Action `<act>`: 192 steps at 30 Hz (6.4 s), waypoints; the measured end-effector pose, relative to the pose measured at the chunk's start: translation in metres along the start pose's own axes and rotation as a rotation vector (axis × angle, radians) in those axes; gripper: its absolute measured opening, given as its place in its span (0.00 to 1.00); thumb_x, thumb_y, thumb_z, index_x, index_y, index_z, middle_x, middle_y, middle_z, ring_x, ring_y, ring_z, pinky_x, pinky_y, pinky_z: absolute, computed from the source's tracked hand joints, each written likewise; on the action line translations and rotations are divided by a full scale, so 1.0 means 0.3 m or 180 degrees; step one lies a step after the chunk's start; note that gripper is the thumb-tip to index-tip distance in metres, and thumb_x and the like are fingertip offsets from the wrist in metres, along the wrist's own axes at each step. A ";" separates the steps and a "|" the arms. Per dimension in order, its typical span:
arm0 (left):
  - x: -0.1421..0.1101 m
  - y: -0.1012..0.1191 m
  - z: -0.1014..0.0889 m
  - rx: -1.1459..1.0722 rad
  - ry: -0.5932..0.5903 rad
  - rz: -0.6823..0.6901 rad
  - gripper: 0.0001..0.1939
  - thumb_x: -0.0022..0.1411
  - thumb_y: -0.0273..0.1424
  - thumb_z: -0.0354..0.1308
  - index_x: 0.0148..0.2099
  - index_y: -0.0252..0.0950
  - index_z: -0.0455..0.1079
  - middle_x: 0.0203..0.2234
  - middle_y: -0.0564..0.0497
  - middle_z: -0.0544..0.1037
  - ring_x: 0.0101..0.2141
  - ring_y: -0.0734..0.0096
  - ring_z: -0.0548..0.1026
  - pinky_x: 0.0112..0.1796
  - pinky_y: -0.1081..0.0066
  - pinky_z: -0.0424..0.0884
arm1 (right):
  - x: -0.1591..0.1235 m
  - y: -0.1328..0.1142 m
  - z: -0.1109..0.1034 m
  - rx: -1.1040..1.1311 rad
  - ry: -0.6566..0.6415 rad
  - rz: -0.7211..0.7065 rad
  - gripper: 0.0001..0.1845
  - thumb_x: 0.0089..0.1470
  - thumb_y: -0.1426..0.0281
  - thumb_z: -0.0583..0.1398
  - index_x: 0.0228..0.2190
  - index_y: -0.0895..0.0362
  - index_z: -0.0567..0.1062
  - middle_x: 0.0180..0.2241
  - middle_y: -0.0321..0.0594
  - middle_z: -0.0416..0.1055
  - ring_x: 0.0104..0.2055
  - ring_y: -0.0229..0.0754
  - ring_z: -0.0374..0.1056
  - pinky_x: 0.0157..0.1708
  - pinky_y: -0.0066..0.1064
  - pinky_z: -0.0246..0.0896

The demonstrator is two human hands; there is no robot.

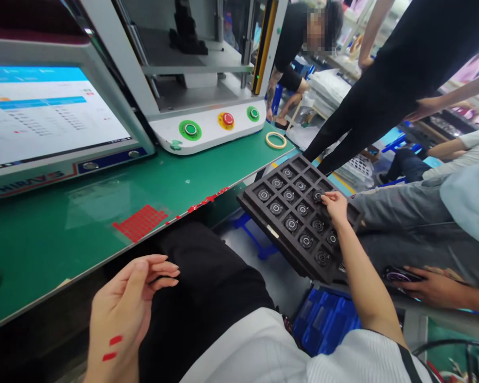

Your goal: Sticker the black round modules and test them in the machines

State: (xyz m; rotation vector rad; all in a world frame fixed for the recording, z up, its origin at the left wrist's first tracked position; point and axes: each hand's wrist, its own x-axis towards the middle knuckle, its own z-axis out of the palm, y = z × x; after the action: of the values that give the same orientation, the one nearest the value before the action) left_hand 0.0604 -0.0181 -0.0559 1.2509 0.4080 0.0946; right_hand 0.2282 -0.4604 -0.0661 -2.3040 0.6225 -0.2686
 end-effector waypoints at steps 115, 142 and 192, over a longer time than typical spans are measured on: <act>-0.299 0.043 -0.184 0.2020 0.0630 0.2538 0.31 0.55 0.28 0.69 0.60 0.43 0.68 0.50 0.47 0.78 0.45 0.71 0.79 0.47 0.72 0.77 | -1.042 -0.642 0.316 0.2768 -0.4172 -0.0688 0.15 0.46 0.82 0.67 0.25 0.53 0.70 0.25 0.29 0.74 0.28 0.37 0.73 0.30 0.30 0.73; -0.266 0.016 -0.210 0.1390 0.0342 0.2535 0.30 0.53 0.28 0.70 0.59 0.41 0.71 0.48 0.45 0.79 0.45 0.69 0.79 0.46 0.72 0.78 | -1.025 -0.652 0.415 0.2643 -0.5615 0.1299 0.21 0.36 0.74 0.74 0.30 0.53 0.70 0.26 0.28 0.68 0.21 0.30 0.65 0.16 0.20 0.65; -0.274 0.022 -0.043 0.2199 0.0800 0.2288 0.13 0.70 0.28 0.46 0.54 0.34 0.63 0.41 0.43 0.79 0.43 0.66 0.78 0.45 0.67 0.76 | -1.168 -0.618 0.358 0.3364 -0.3884 0.0180 0.10 0.54 0.70 0.57 0.37 0.49 0.78 0.40 0.37 0.73 0.45 0.40 0.72 0.49 0.36 0.71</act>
State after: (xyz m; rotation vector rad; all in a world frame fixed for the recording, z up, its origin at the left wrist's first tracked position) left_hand -0.0192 -0.0280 -0.0326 2.0372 0.1840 0.7813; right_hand 0.0312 -0.1033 -0.0179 -1.0654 -0.1222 0.6655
